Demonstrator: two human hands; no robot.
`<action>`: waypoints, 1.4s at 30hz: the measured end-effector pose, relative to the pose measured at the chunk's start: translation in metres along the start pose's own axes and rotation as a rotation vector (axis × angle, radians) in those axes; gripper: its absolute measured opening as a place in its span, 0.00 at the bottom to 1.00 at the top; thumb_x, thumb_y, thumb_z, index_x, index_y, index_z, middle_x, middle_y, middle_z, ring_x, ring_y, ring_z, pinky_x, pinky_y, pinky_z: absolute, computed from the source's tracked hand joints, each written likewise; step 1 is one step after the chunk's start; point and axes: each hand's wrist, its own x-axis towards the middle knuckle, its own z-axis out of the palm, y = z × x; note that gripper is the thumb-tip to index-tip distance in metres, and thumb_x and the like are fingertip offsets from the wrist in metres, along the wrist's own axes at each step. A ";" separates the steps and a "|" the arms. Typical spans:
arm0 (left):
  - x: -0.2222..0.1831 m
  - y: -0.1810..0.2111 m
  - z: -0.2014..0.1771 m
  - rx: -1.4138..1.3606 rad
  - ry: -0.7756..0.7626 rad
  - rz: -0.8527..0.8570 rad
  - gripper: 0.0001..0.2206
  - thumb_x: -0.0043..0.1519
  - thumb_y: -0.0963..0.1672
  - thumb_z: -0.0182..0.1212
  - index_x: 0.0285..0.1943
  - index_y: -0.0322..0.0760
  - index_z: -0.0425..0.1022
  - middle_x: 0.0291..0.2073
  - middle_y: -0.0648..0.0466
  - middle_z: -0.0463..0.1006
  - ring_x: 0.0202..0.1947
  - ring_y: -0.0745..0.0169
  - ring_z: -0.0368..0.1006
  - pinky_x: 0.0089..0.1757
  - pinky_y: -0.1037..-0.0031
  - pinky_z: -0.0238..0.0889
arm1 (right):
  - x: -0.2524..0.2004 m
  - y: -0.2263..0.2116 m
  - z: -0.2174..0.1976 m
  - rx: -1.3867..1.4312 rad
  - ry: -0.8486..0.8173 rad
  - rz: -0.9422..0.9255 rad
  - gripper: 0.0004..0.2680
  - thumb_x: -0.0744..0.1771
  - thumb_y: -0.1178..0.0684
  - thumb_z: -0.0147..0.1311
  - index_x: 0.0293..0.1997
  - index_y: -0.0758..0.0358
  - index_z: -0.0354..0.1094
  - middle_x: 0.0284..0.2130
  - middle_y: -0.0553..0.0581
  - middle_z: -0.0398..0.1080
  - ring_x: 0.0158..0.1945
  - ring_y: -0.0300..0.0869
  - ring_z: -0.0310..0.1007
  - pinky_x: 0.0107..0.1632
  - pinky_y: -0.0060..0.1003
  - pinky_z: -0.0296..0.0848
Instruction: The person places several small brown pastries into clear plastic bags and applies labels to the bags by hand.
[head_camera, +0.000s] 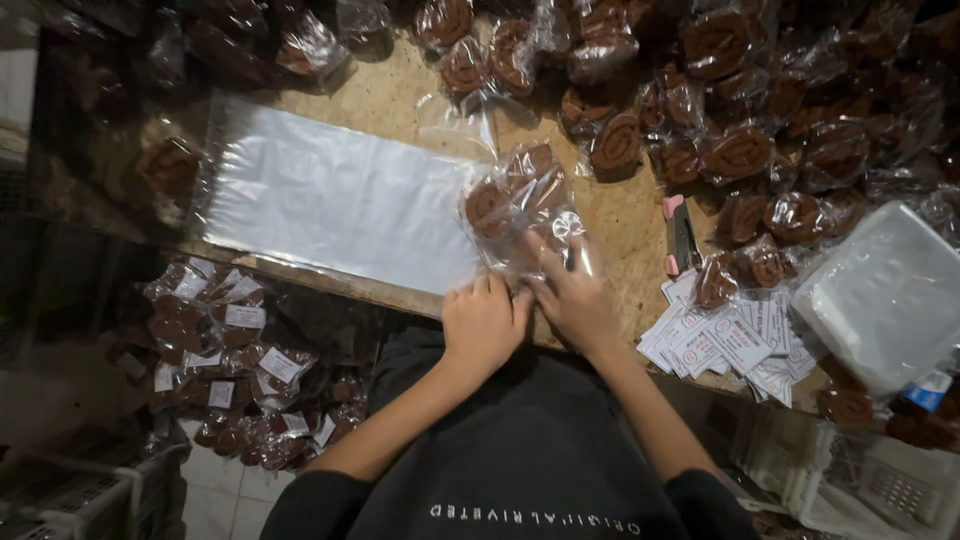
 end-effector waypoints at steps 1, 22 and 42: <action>0.001 -0.002 0.002 0.005 0.009 0.000 0.17 0.58 0.53 0.56 0.31 0.36 0.74 0.22 0.50 0.72 0.23 0.41 0.76 0.30 0.59 0.62 | 0.011 -0.008 -0.013 0.002 0.008 -0.006 0.19 0.67 0.35 0.53 0.69 0.26 0.62 0.52 0.60 0.68 0.50 0.53 0.74 0.47 0.44 0.76; -0.012 -0.005 0.000 -0.123 -0.114 -0.031 0.12 0.54 0.48 0.54 0.34 0.38 0.77 0.20 0.50 0.76 0.24 0.43 0.77 0.30 0.61 0.63 | 0.014 -0.023 -0.018 -0.032 -0.004 0.060 0.23 0.66 0.39 0.59 0.71 0.37 0.61 0.65 0.64 0.60 0.62 0.62 0.65 0.60 0.58 0.68; -0.013 0.019 -0.090 -0.358 -0.917 0.469 0.21 0.63 0.54 0.49 0.35 0.37 0.81 0.27 0.42 0.82 0.30 0.39 0.81 0.30 0.52 0.72 | 0.073 -0.100 -0.070 -0.023 -0.520 0.233 0.36 0.64 0.54 0.52 0.79 0.43 0.31 0.64 0.66 0.62 0.63 0.61 0.64 0.54 0.59 0.71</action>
